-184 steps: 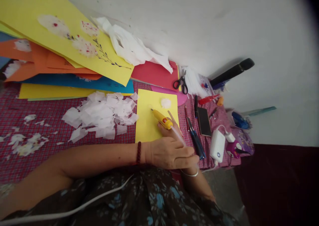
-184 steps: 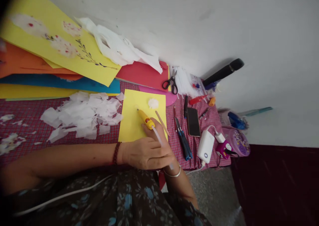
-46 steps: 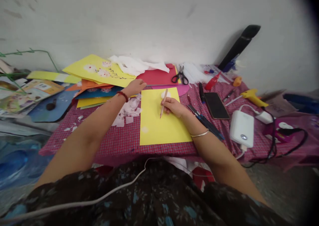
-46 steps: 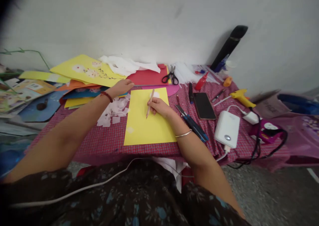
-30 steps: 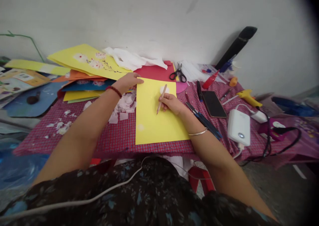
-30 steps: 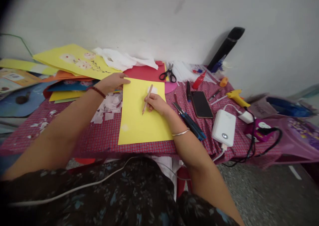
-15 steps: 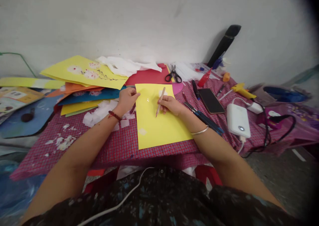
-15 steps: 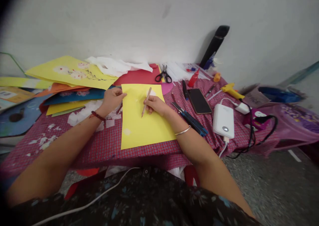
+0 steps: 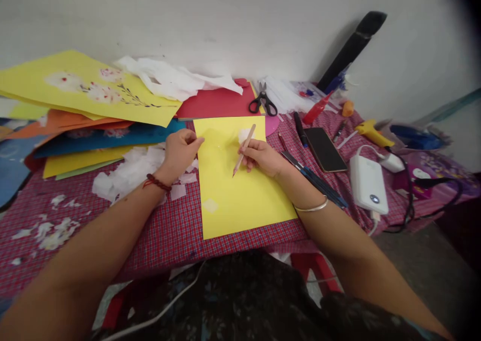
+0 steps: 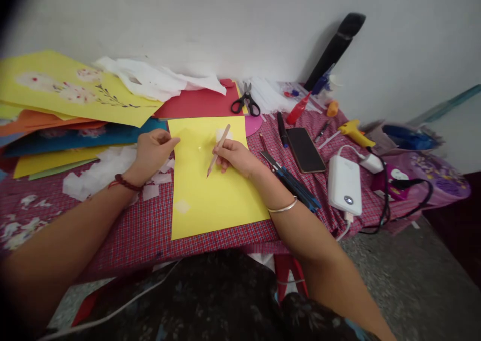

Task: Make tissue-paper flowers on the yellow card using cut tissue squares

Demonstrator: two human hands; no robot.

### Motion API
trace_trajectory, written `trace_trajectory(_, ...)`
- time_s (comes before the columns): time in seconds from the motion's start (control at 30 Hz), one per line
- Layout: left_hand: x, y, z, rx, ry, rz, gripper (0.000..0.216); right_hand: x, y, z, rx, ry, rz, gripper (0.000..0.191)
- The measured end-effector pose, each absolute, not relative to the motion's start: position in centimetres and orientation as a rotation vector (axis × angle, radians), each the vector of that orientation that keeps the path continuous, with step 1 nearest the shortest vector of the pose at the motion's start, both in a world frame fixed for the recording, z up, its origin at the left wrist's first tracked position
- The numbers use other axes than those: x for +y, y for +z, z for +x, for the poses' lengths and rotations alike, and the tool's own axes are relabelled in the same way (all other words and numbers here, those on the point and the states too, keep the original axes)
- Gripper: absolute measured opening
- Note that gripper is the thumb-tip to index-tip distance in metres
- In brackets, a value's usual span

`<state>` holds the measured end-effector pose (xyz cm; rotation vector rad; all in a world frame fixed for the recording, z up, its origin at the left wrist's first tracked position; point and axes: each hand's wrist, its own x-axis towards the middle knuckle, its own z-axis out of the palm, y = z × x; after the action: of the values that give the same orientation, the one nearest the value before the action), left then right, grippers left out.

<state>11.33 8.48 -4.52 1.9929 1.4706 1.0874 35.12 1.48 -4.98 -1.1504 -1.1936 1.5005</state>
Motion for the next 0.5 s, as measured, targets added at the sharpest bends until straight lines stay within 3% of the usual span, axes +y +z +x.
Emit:
trace_trajectory(0.13, 8.5, -4.9, 11.6, 1.376, 1.140, 1.870, 0.008, 1.4, -5.0, 35.2, -1.205, 1.489, -1.165, 0.027)
trace_trajectory(0.3, 8.8, -5.0, 11.7, 1.295, 1.197, 1.792, 0.038, 1.3, -5.1, 35.5, -1.221, 1.489, -1.178, 0.027)
trace_trajectory(0.5, 9.7, -5.1, 12.1, 1.263, 1.270, 1.813, 0.043, 1.3, -5.1, 35.4, -1.215, 1.484, -1.155, 0.034)
